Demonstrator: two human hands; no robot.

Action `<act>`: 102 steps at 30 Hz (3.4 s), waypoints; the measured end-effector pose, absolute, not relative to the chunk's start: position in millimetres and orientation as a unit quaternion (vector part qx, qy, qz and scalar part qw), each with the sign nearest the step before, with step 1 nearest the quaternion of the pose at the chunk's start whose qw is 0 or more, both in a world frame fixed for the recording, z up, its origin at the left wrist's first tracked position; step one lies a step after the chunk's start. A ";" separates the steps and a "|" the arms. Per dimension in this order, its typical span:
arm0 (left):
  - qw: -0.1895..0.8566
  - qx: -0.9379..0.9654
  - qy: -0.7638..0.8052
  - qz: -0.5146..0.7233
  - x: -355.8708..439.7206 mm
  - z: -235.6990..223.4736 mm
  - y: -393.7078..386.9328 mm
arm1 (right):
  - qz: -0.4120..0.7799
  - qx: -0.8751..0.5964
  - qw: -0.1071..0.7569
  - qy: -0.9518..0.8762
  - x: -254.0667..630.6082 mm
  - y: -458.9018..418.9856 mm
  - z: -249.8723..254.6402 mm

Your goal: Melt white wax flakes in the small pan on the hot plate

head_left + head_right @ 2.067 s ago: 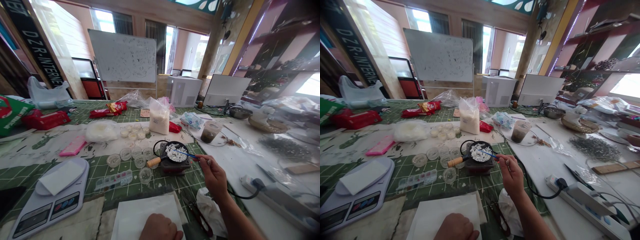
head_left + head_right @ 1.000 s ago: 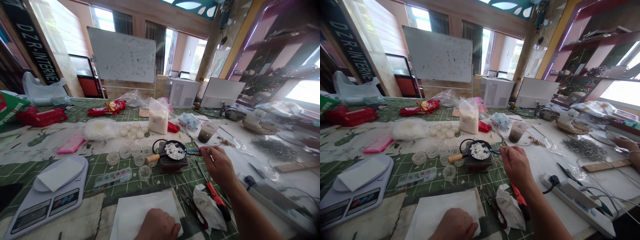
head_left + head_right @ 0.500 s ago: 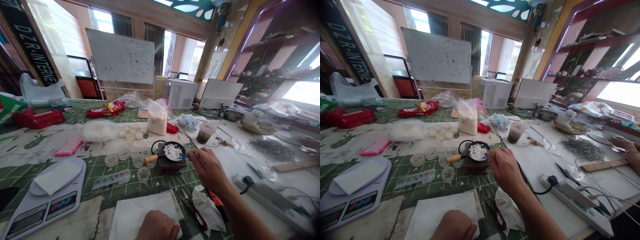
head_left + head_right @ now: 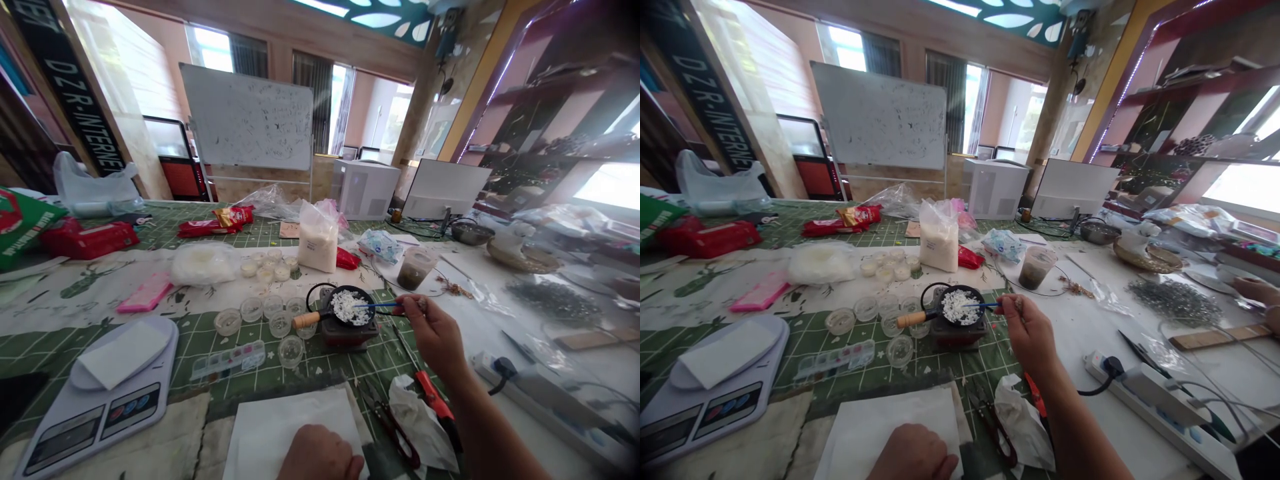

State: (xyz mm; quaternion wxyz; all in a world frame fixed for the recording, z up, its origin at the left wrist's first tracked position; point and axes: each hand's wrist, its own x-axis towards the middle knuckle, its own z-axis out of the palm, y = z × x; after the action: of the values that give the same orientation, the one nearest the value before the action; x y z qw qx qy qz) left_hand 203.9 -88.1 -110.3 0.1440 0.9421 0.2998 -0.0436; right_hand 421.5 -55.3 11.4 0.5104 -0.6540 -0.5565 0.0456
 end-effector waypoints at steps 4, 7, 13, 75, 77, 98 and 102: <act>0.148 0.939 0.306 -0.051 204.8 -110.7 -86.9 | 0.094 -0.632 0.503 -0.582 417.9 -50.4 5.2; 0.161 0.937 0.305 -0.052 204.7 -111.8 -86.7 | 0.076 -0.636 0.527 -0.559 417.2 -51.3 2.8; 0.169 0.934 0.310 -0.056 204.1 -112.2 -86.7 | 0.103 -0.641 0.527 -0.549 422.1 -58.6 1.7; 0.160 0.925 0.317 -0.134 209.3 -89.6 -85.5 | 0.119 -0.614 0.547 -0.557 411.0 -50.6 -16.4; 0.160 0.926 0.316 -0.130 209.8 -89.5 -85.2 | 0.092 -0.636 0.567 -0.516 414.2 -52.4 -19.7; 0.174 0.929 0.304 -0.117 207.9 -88.2 -87.2 | 0.150 -0.626 0.628 -0.437 430.6 -47.4 -38.3; 0.170 0.929 0.300 -0.133 209.0 -89.9 -85.8 | 0.201 -0.603 0.611 -0.471 430.1 -47.9 -38.4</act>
State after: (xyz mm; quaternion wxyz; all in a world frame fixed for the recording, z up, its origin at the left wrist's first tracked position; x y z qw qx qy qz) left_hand 209.0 -85.8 -89.9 0.1700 0.9291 0.3001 -0.1332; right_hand 430.1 -47.9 -38.4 0.6115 -0.6029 -0.4713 0.2012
